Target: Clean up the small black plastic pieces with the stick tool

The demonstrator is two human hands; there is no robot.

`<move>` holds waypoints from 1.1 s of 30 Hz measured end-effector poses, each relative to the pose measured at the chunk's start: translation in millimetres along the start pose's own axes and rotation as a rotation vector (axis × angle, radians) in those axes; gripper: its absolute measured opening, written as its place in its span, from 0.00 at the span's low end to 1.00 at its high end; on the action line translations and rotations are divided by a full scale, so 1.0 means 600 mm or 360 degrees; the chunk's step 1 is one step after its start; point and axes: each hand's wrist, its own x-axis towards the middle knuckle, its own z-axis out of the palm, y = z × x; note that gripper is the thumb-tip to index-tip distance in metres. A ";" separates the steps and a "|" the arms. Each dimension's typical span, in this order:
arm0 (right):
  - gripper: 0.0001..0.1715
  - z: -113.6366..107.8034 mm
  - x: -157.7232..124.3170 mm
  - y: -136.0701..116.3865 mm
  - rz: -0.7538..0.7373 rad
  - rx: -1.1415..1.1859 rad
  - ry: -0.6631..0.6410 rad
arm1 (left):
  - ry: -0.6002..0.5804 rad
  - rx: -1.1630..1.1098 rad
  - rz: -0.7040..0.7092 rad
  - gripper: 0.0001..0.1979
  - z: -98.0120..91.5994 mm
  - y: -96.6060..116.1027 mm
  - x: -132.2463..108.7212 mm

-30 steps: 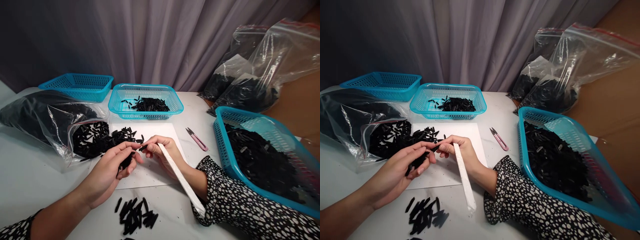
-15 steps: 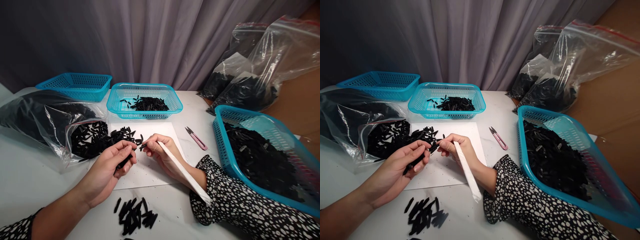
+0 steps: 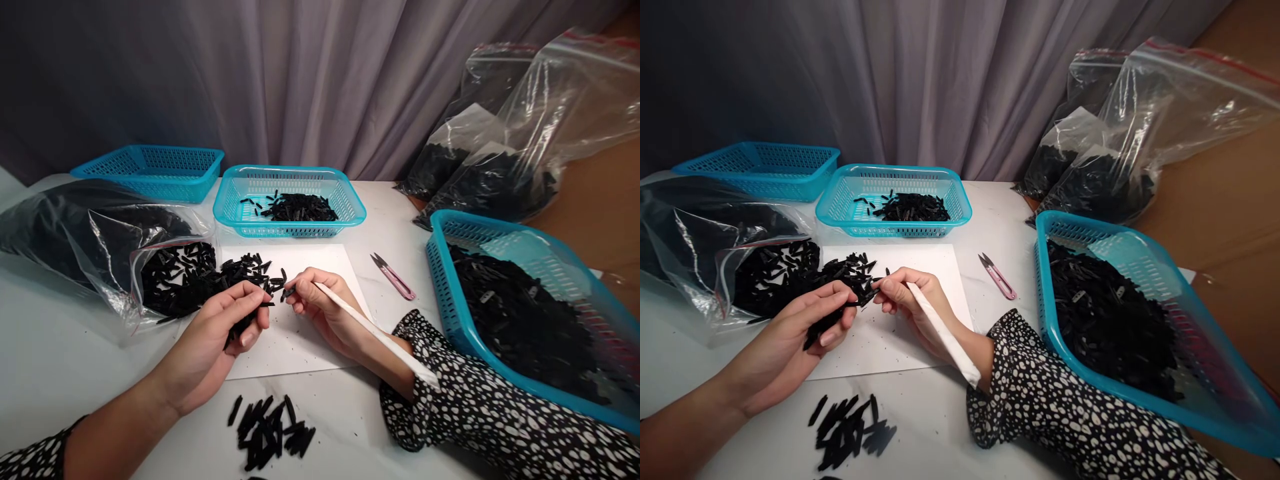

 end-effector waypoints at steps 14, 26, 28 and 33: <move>0.15 -0.005 0.000 0.002 -0.0017 0.0013 -0.0051 | 0.0062 0.0018 -0.0011 0.15 -0.005 -0.004 0.004; 0.17 -0.007 -0.003 0.003 -0.0104 -0.0093 -0.0109 | 0.0131 0.0041 0.0000 0.16 -0.007 -0.008 0.008; 0.16 -0.009 -0.006 0.002 -0.0184 -0.0321 -0.0307 | 0.0139 0.0052 0.0012 0.15 -0.006 -0.009 0.009; 0.15 -0.012 -0.017 0.006 -0.0631 -0.1334 -0.1256 | 0.0139 0.0137 0.0077 0.13 -0.005 -0.008 0.009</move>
